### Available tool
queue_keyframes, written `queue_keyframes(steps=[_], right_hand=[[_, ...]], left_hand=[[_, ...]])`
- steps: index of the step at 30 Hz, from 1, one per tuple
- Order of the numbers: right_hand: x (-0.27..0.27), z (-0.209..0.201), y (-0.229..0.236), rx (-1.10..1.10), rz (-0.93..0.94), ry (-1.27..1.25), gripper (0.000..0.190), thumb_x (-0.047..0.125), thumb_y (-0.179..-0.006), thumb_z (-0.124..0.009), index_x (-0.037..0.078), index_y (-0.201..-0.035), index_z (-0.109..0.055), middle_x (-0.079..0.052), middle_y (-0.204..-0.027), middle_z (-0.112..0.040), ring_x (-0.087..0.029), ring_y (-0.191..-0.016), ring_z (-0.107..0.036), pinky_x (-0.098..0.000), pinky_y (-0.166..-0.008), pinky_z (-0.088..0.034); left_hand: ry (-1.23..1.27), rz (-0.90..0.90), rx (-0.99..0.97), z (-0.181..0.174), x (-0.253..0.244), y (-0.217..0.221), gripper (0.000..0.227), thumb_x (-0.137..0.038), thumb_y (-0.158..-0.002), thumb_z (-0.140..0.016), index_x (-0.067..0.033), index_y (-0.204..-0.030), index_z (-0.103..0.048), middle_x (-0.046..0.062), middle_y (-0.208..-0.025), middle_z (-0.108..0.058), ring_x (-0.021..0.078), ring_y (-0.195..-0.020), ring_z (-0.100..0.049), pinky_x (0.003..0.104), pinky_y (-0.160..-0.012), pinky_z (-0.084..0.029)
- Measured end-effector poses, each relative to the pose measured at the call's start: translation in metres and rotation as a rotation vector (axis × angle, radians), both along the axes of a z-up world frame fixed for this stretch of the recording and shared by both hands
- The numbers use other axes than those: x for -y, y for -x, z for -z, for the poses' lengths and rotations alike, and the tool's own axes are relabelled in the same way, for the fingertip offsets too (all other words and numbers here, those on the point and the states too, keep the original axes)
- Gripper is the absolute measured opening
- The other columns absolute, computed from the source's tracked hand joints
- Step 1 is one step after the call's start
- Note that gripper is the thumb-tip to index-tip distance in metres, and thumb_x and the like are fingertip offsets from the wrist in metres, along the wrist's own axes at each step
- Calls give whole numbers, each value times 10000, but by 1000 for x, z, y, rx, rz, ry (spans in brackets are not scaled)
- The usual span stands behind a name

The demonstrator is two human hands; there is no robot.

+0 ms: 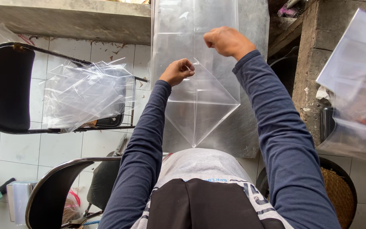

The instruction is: The person repeatedly takes clear plastic sheets, folds them into pouch shapes, and secures the bottom corners with a stapler. The finished pouches are stacked on a nearby chair.

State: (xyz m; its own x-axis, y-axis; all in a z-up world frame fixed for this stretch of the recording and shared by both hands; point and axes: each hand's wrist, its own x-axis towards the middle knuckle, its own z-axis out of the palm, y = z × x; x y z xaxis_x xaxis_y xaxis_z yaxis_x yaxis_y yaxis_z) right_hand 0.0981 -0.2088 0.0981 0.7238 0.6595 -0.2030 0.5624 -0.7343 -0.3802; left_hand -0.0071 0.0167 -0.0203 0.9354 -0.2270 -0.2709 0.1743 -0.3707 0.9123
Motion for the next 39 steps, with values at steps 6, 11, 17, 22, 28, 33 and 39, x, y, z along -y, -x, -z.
queue_keyframes(steps=[6,11,17,22,28,33,39], right_hand=[[3,24,18,-187,114,-97,232,289,-1036,-667,64,-1076,-706,-122,-976,-732,-277,-887,-681,-402,-754,-533],[-5,40,52,-448,231,-424,214,253,-983,-690,39,-980,-693,-49,-870,-746,-151,-803,-693,-305,-724,-559],[0,43,73,-351,331,-598,181,218,-995,-717,79,-904,-644,3,-782,-629,-107,-735,-555,-283,-671,-483],[-7,58,90,-325,469,-755,157,183,-1009,-688,88,-896,-633,27,-834,-610,-110,-785,-548,-266,-709,-489],[-3,44,77,-300,258,-771,198,154,-941,-676,154,-1136,-644,18,-1105,-592,-144,-1027,-625,-310,-867,-574],[-11,15,72,-2,-31,-406,127,143,-988,-669,163,-1104,-715,-54,-1093,-599,-238,-1022,-652,-383,-899,-569],[-22,-12,65,108,-114,7,252,64,-916,-642,134,-1154,-685,-105,-1041,-649,-310,-969,-660,-426,-806,-553]], left_hand=[[170,-35,-7,-2,4,5,264,-196,-956,-742,-106,-1193,-673,-10,-841,-613,72,-781,-584,234,-741,-527],[133,-102,-47,-11,5,-2,228,-283,-1017,-690,-66,-1085,-670,-12,-847,-693,74,-791,-645,237,-742,-560],[352,-136,74,-7,8,2,126,-185,-996,-708,-63,-1027,-709,-22,-852,-677,73,-776,-585,243,-733,-527],[257,-146,161,-3,13,5,126,-128,-995,-700,-59,-1091,-743,-12,-945,-633,71,-816,-590,244,-759,-533],[314,-148,153,-5,14,6,187,-104,-983,-659,-73,-1159,-713,-21,-1025,-711,51,-889,-620,223,-815,-533],[225,-163,98,-13,14,9,166,-131,-998,-706,-55,-1143,-731,-5,-896,-684,70,-805,-589,230,-754,-520],[250,-180,79,-23,18,9,210,-146,-947,-764,-49,-1129,-720,-2,-859,-673,64,-754,-584,228,-677,-504]])
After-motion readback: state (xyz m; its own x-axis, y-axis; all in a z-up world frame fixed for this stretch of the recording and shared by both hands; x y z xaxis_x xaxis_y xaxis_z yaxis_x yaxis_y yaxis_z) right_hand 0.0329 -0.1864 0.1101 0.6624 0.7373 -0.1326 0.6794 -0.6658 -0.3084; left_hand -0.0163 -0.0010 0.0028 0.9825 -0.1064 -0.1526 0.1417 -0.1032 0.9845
